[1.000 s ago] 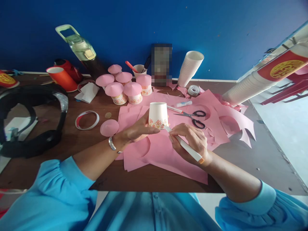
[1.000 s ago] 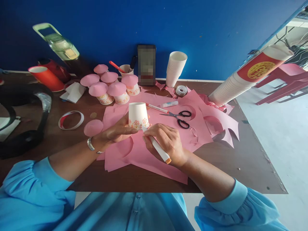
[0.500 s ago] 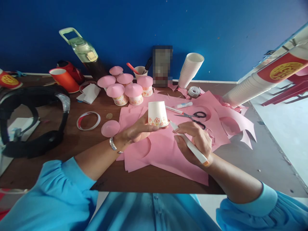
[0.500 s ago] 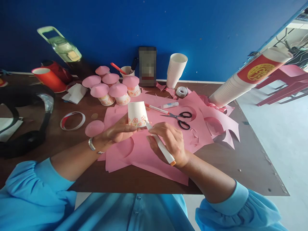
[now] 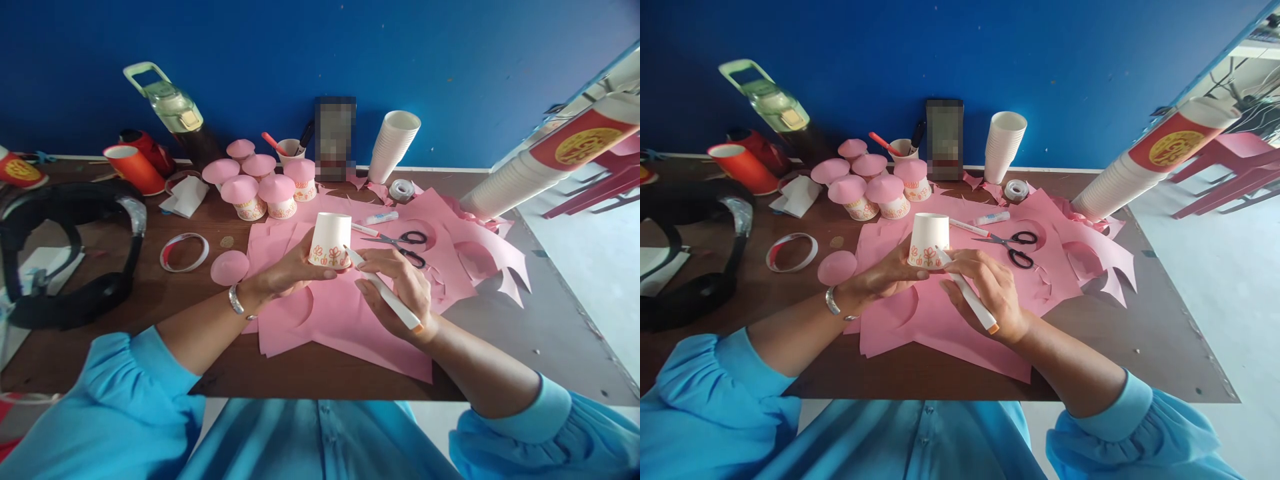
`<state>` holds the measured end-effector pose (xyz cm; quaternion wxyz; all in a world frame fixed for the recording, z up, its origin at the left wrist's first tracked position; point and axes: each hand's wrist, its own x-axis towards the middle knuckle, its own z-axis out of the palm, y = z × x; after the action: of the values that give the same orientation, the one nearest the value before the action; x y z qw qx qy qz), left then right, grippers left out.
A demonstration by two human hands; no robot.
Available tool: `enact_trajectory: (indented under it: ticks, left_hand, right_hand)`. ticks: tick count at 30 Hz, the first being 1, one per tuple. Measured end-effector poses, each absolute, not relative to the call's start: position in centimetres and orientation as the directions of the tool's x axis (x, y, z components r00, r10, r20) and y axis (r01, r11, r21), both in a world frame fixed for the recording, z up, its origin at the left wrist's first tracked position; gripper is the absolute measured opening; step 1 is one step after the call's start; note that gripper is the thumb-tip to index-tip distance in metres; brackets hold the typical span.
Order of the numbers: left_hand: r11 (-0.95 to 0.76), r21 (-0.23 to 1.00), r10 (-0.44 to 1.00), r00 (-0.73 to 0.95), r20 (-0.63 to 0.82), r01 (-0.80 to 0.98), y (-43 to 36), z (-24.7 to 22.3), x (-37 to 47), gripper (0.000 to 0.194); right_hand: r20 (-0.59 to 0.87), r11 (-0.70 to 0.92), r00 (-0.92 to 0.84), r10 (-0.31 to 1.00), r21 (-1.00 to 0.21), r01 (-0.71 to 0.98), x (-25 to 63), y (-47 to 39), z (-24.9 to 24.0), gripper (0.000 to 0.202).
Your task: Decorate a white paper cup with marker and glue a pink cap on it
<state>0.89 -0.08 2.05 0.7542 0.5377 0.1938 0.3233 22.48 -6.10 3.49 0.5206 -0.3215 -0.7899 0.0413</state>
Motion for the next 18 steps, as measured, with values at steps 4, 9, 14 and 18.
enact_trajectory:
  ticks: [4, 9, 14, 18]
  left_hand:
    - [0.223, 0.929, 0.705, 0.707, 0.057, -0.297, -0.06, 1.97, 0.92, 0.032]
    - [0.228, 0.907, 0.726, 0.683, 0.084, -0.354, -0.22, 1.82, 0.75, 0.033]
    - [0.280, 0.886, 0.733, 0.678, 0.051, -0.369, -0.28, 1.57, 0.71, 0.042]
    - [0.289, 0.875, 0.724, 0.686, 0.064, -0.387, -0.20, 1.31, 0.69, 0.049]
  right_hand:
    - [0.816, 0.804, -0.244, 0.524, -0.379, 0.458, 22.57, -6.14, 3.73, 0.027]
    - [0.830, 0.811, -0.256, 0.496, -0.337, 0.479, 22.43, -6.14, 4.20, 0.020]
    - [0.824, 0.806, -0.273, 0.496, -0.321, 0.497, 22.37, -6.10, 4.44, 0.019]
    - [0.815, 0.811, -0.300, 0.495, -0.311, 0.496, 22.44, -6.17, 4.51, 0.019]
